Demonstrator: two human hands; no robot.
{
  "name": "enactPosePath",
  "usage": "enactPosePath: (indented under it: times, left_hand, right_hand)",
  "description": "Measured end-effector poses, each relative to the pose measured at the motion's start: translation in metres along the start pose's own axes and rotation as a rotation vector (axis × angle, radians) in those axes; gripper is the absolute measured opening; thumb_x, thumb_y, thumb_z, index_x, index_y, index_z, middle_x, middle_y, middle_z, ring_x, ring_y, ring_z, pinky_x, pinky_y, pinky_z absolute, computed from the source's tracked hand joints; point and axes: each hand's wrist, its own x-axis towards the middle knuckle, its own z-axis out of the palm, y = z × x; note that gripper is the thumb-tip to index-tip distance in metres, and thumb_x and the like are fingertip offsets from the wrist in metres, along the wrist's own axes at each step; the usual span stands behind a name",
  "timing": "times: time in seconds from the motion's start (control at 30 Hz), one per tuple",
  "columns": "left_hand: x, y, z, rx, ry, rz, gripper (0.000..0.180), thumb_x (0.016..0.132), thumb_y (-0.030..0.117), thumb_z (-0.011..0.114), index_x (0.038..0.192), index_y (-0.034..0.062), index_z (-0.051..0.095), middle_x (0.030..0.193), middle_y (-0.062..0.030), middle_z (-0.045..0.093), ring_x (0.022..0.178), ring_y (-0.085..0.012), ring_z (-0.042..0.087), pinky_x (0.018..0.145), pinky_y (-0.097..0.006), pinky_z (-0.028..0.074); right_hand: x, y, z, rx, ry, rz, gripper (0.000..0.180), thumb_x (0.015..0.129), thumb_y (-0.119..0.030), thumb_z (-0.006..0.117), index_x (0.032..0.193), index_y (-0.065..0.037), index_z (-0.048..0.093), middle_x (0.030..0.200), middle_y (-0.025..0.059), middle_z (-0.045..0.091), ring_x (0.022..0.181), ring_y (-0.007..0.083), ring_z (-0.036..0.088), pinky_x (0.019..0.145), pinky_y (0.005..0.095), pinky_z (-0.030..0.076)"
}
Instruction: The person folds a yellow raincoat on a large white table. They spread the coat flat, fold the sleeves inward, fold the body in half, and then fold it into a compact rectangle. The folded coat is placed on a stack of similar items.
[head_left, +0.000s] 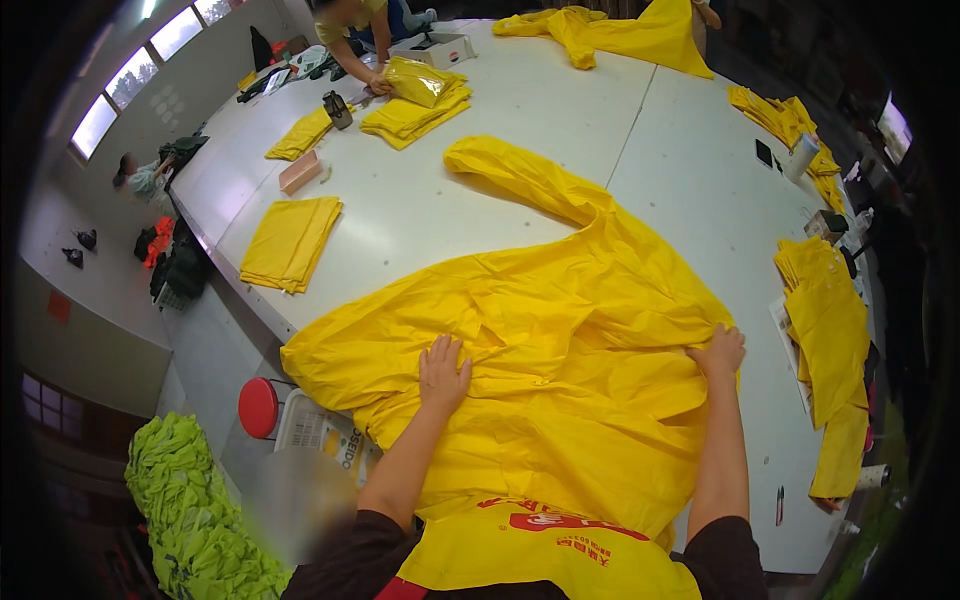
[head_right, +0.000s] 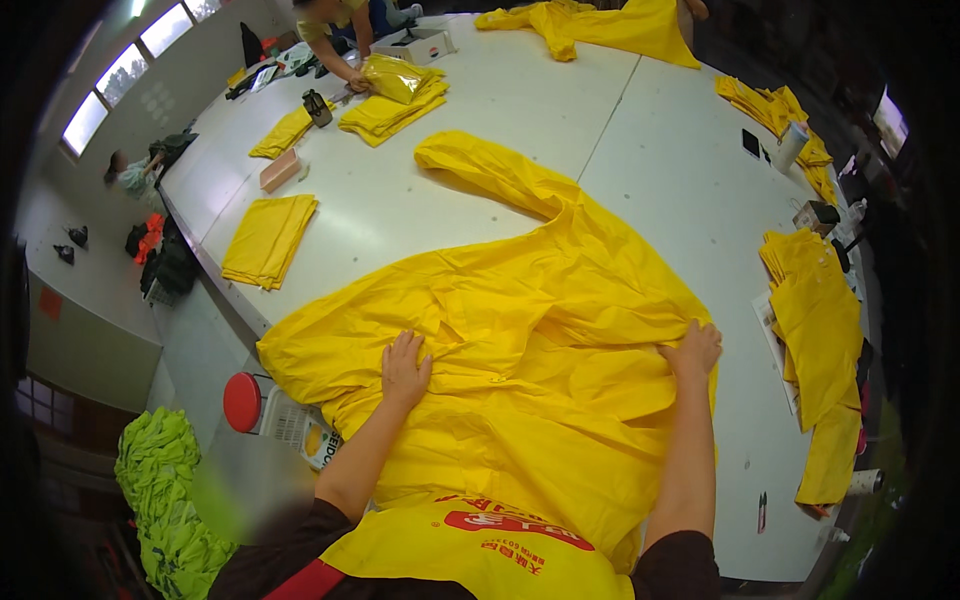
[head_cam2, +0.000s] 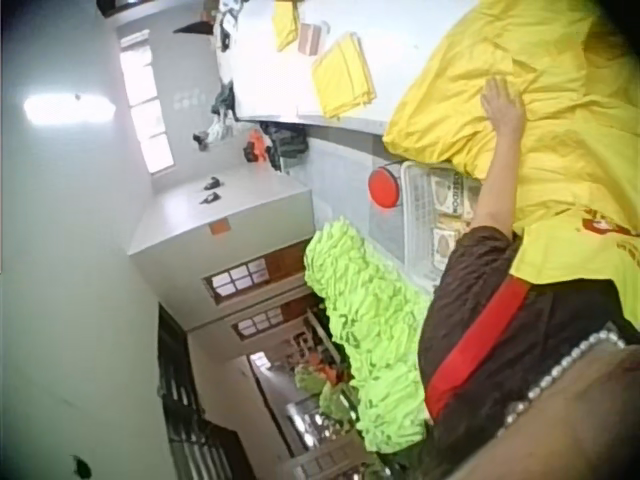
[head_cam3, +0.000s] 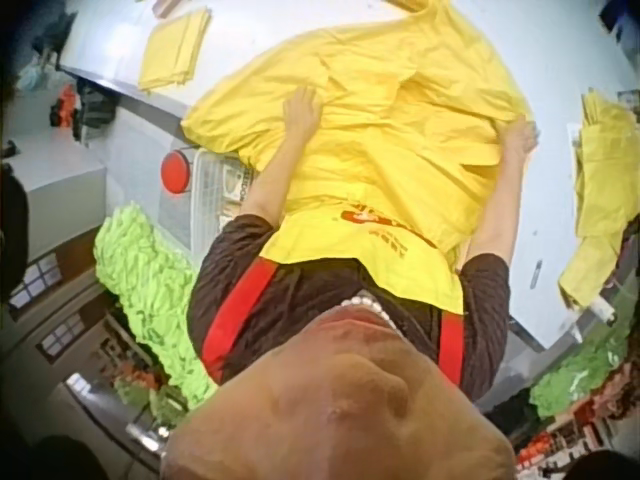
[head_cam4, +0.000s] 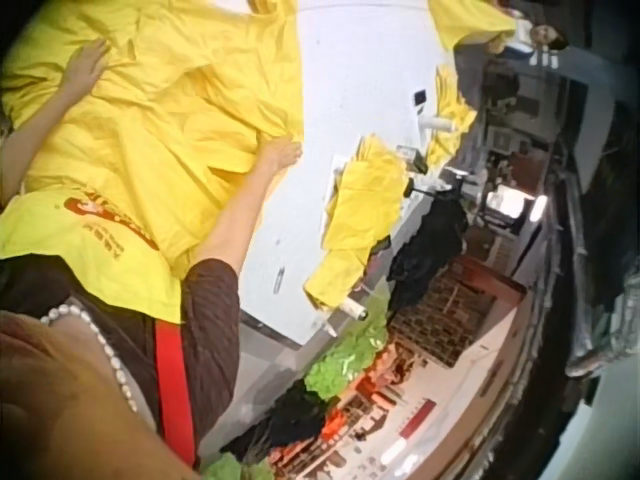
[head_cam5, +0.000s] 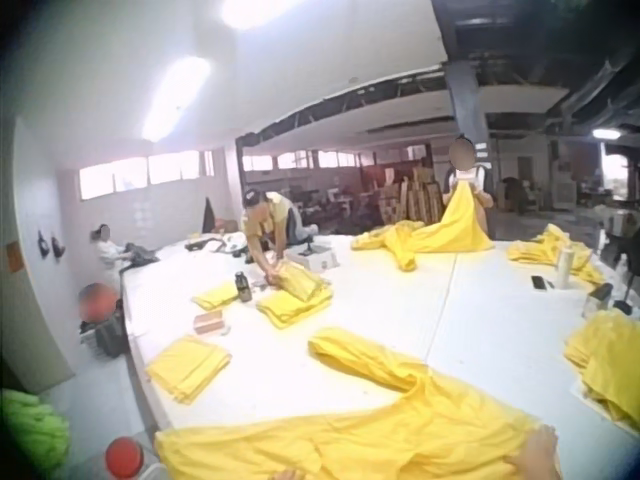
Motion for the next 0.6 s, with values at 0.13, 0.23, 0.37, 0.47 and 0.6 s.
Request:
enactPosePath:
  times: [0.13, 0.23, 0.37, 0.47, 0.6]
  left_hand:
    - [0.009, 0.001, 0.003, 0.014, -0.002, 0.012, 0.042, 0.084, 0.028, 0.055, 0.120, 0.0066, 0.051, 0.129, -0.0154, 0.046, 0.124, -0.0301, 0.039, 0.103, -0.049, 0.026]
    - [0.011, -0.008, 0.016, 0.048, -0.013, 0.044, 0.042, 0.084, 0.027, 0.055, 0.120, 0.0066, 0.051, 0.129, -0.0153, 0.047, 0.124, -0.0302, 0.039, 0.103, -0.048, 0.026]
    - [0.006, -0.011, 0.003, -0.018, -0.047, 0.060, 0.040, 0.085, 0.024, 0.053, 0.121, 0.0070, 0.050, 0.130, -0.0154, 0.046, 0.124, -0.0304, 0.039, 0.104, -0.046, 0.025]
    - [0.022, -0.002, 0.005, -0.053, -0.077, 0.119, 0.040, 0.085, 0.023, 0.052, 0.122, 0.0067, 0.050, 0.131, -0.0157, 0.045, 0.124, -0.0304, 0.039, 0.104, -0.045, 0.024]
    - [0.022, -0.005, 0.008, -0.004, -0.068, 0.116, 0.041, 0.086, 0.024, 0.052, 0.122, 0.0057, 0.049, 0.132, -0.0163, 0.044, 0.124, -0.0304, 0.038, 0.104, -0.046, 0.025]
  right_hand:
    - [0.009, 0.052, 0.036, 0.227, 0.069, 0.026, 0.053, 0.075, -0.035, 0.068, 0.116, -0.006, 0.052, 0.115, 0.0167, 0.051, 0.099, 0.0332, 0.054, 0.085, 0.0382, 0.046]
    - [0.042, 0.106, 0.071, 0.431, -0.130, -0.080, 0.033, 0.086, -0.027, 0.053, 0.109, -0.003, 0.056, 0.108, 0.0138, 0.059, 0.096, 0.0270, 0.058, 0.083, 0.0349, 0.046]
    - [0.051, 0.114, -0.043, 1.834, -0.459, -0.245, 0.025, 0.087, -0.020, 0.049, 0.103, -0.005, 0.062, 0.098, 0.0068, 0.063, 0.088, 0.0139, 0.060, 0.073, 0.0296, 0.048]
    - [0.108, 0.159, -0.010, 0.873, -0.040, 0.044, 0.028, 0.080, -0.015, 0.058, 0.108, -0.009, 0.060, 0.100, 0.0165, 0.063, 0.094, 0.0262, 0.060, 0.076, 0.0351, 0.049]
    - [0.106, 0.135, -0.010, 0.227, 0.446, 0.123, 0.034, 0.074, -0.021, 0.069, 0.102, -0.003, 0.060, 0.091, 0.0226, 0.062, 0.091, 0.0391, 0.059, 0.075, 0.0415, 0.048]
